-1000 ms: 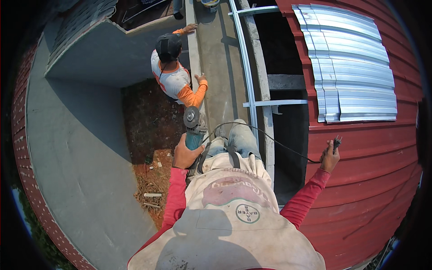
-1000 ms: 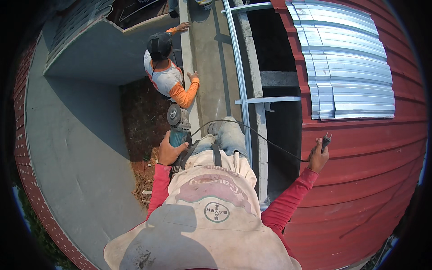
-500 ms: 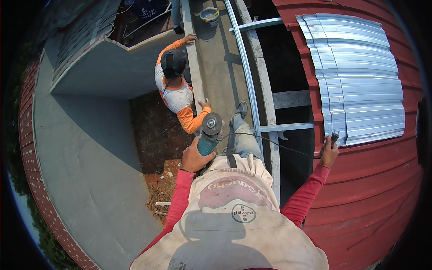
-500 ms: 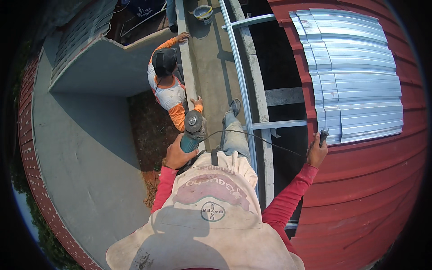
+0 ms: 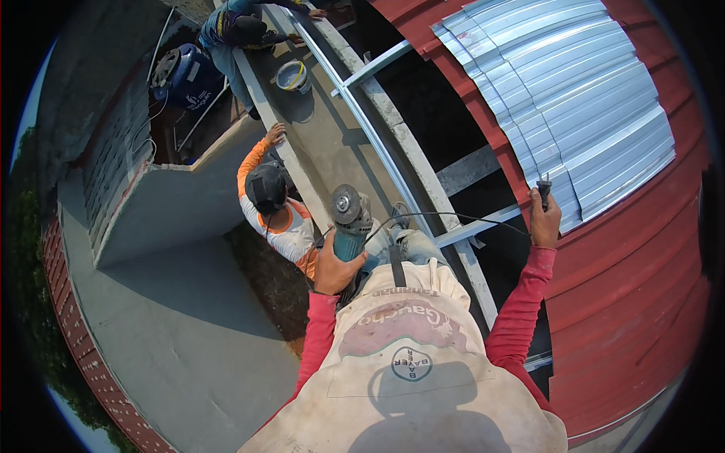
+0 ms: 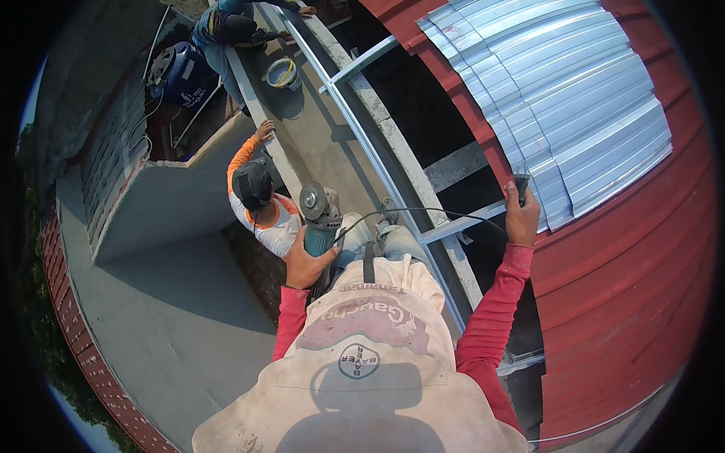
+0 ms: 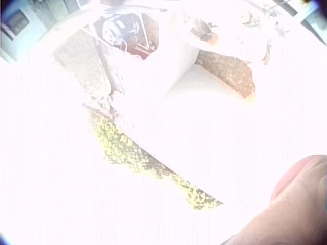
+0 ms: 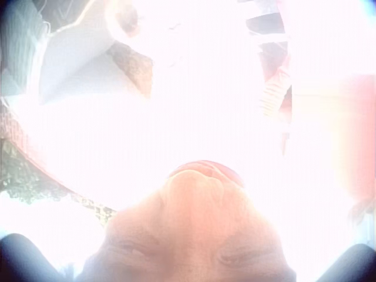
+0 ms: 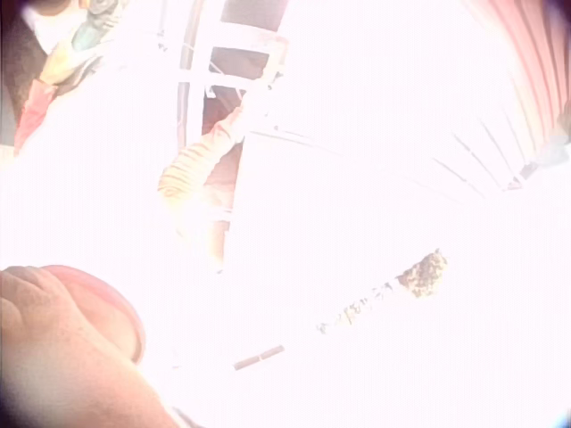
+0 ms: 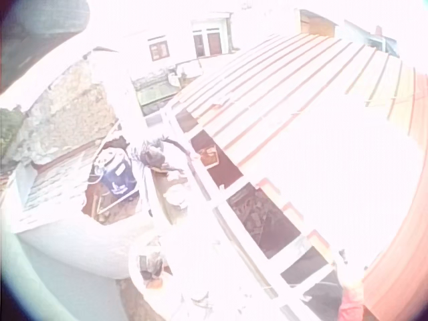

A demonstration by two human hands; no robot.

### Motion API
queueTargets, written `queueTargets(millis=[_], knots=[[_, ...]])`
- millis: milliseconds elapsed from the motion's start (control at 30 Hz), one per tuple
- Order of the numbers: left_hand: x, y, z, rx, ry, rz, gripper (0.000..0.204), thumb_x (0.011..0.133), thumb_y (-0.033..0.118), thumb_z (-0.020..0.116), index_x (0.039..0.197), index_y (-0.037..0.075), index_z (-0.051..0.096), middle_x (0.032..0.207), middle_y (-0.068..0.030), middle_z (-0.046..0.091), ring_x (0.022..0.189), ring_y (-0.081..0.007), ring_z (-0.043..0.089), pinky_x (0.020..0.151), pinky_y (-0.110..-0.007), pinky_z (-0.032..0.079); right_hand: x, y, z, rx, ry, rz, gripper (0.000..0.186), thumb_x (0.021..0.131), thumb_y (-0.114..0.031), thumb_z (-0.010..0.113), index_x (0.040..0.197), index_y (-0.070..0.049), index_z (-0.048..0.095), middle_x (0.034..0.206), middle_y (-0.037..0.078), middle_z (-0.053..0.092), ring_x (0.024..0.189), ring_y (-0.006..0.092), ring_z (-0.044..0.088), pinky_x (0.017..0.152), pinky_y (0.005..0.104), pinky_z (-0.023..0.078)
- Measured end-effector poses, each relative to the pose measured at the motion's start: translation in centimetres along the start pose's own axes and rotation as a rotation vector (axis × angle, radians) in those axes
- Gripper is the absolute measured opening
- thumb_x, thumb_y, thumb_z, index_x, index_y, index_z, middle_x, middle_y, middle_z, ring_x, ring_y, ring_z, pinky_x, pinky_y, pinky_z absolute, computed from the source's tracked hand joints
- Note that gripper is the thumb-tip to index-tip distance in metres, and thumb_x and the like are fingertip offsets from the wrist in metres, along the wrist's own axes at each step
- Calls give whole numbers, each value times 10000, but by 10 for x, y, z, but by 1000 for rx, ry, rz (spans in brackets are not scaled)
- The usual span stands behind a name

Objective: The person sweeps debris from a rooftop ledge using a straw broom, then uses an angle grinder to cut metal frame pieces. The person handles the grinder and broom while working on the roof edge.

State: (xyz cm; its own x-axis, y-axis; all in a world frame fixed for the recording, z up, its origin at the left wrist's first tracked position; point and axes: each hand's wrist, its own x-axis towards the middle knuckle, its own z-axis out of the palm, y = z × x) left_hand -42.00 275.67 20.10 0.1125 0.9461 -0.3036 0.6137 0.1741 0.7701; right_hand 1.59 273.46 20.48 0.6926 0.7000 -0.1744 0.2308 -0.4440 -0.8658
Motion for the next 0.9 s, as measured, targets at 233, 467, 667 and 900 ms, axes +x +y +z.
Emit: queueTargets(millis=[233,467,667,900], knots=[[68,10,-8,-231,-247,37,457,767,123,756,1141,-21,537,950,-73,632,799,-151,610,736,-281,492,-62,7,28,159,38,212,321,952,-317,567,912,-4,620,697,75,585,625,164,563,595,309,458],[154,42,-2,-266,-551,-22,389,827,219,712,1078,-41,566,899,-112,632,706,-208,638,670,-318,531,-114,-9,105,-194,359,-30,309,840,-273,644,826,34,616,874,188,557,853,350,574,801,432,459],[197,54,16,-329,-833,-166,519,822,305,691,1164,-41,512,1008,-159,613,876,-345,686,671,-360,563,-136,-45,127,95,-4,163,333,818,-288,668,789,40,622,830,204,630,836,371,637,767,433,489],[170,96,44,-769,-1042,-99,678,848,390,589,1349,-14,376,958,-139,572,903,-275,580,824,-370,445,-114,-55,162,617,-126,326,314,796,-243,743,876,47,652,799,133,701,594,169,647,565,312,493]])
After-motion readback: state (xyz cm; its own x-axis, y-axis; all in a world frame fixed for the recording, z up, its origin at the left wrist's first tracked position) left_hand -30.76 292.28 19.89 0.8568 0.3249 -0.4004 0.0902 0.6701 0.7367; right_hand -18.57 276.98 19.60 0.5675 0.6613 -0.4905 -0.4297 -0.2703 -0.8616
